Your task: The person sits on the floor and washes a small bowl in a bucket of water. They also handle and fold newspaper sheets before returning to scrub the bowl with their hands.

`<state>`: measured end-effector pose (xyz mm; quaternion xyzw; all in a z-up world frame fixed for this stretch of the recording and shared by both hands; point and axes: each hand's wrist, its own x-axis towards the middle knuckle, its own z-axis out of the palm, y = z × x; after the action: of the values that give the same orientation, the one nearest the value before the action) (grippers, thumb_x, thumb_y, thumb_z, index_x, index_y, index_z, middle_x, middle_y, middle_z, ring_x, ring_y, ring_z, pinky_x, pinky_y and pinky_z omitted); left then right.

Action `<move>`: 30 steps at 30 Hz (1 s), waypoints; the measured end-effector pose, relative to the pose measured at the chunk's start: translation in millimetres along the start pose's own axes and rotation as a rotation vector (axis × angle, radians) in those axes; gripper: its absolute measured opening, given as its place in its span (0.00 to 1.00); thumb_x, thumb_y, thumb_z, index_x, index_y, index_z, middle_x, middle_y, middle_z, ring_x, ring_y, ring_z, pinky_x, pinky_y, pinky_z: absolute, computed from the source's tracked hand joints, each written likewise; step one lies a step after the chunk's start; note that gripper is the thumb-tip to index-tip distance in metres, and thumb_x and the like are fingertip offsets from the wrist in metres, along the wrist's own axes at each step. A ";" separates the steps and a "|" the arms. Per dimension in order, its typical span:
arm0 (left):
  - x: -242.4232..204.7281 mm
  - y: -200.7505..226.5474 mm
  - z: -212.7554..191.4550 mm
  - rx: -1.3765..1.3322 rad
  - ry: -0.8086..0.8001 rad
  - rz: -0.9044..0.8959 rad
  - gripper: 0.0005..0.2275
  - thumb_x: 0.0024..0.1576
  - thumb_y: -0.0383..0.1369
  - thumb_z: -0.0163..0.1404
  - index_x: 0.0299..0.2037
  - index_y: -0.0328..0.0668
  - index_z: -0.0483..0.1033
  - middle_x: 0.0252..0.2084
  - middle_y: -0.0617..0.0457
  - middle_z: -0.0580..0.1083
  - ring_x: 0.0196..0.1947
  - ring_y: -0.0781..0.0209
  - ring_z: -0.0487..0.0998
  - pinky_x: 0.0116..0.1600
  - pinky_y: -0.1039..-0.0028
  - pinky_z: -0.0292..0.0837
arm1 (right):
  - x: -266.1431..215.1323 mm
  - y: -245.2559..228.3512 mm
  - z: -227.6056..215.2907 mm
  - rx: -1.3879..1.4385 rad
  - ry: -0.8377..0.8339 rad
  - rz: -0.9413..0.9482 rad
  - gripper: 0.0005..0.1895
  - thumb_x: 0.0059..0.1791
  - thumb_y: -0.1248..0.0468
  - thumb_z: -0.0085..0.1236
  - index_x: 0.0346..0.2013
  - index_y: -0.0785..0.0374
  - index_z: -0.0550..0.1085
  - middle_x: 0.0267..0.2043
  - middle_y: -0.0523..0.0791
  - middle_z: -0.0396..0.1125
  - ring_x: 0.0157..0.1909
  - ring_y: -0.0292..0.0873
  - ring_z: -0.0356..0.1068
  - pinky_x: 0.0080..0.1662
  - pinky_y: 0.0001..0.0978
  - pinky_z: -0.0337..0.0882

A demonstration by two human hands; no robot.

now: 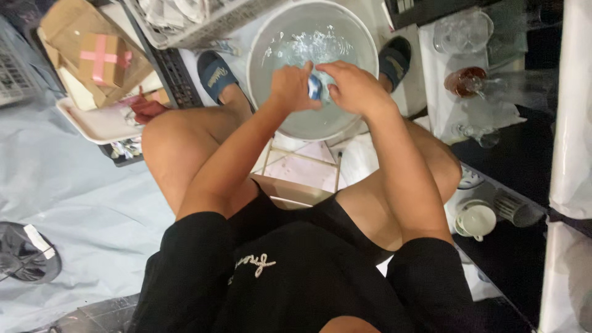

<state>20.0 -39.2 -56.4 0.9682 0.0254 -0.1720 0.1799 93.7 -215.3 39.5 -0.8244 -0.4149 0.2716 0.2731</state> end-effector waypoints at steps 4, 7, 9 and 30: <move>14.0 0.5 6.3 0.061 -0.112 -0.053 0.33 0.40 0.64 0.57 0.40 0.39 0.80 0.34 0.43 0.80 0.36 0.45 0.81 0.40 0.59 0.76 | -10.5 2.3 -7.2 -0.005 -0.029 0.066 0.26 0.49 0.70 0.54 0.64 0.60 0.70 0.62 0.53 0.68 0.62 0.58 0.67 0.60 0.47 0.68; 11.5 -18.2 2.0 0.140 -0.224 -0.076 0.35 0.46 0.68 0.50 0.36 0.38 0.84 0.35 0.41 0.80 0.36 0.46 0.82 0.41 0.58 0.76 | -8.9 -0.1 -12.3 -0.036 -0.072 0.182 0.26 0.49 0.68 0.53 0.64 0.57 0.69 0.62 0.52 0.67 0.61 0.57 0.67 0.57 0.49 0.68; 7.2 -28.6 -4.9 0.169 -0.239 -0.019 0.37 0.53 0.69 0.45 0.36 0.37 0.86 0.35 0.40 0.81 0.38 0.44 0.83 0.42 0.56 0.76 | -7.4 -0.7 -16.6 -0.050 -0.046 0.170 0.27 0.48 0.68 0.53 0.64 0.58 0.69 0.62 0.52 0.67 0.61 0.57 0.66 0.56 0.49 0.67; 66.4 -14.6 52.1 0.292 -0.428 -0.247 0.31 0.40 0.64 0.57 0.37 0.43 0.82 0.33 0.51 0.79 0.30 0.52 0.81 0.33 0.63 0.73 | -8.8 -0.6 -15.6 0.020 -0.032 0.081 0.25 0.50 0.68 0.55 0.63 0.61 0.69 0.62 0.52 0.68 0.62 0.58 0.67 0.56 0.49 0.69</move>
<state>63.9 -45.1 -129.7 0.9152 0.0795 -0.3947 0.0178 99.5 -225.8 52.8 -0.8333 -0.3826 0.2999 0.2633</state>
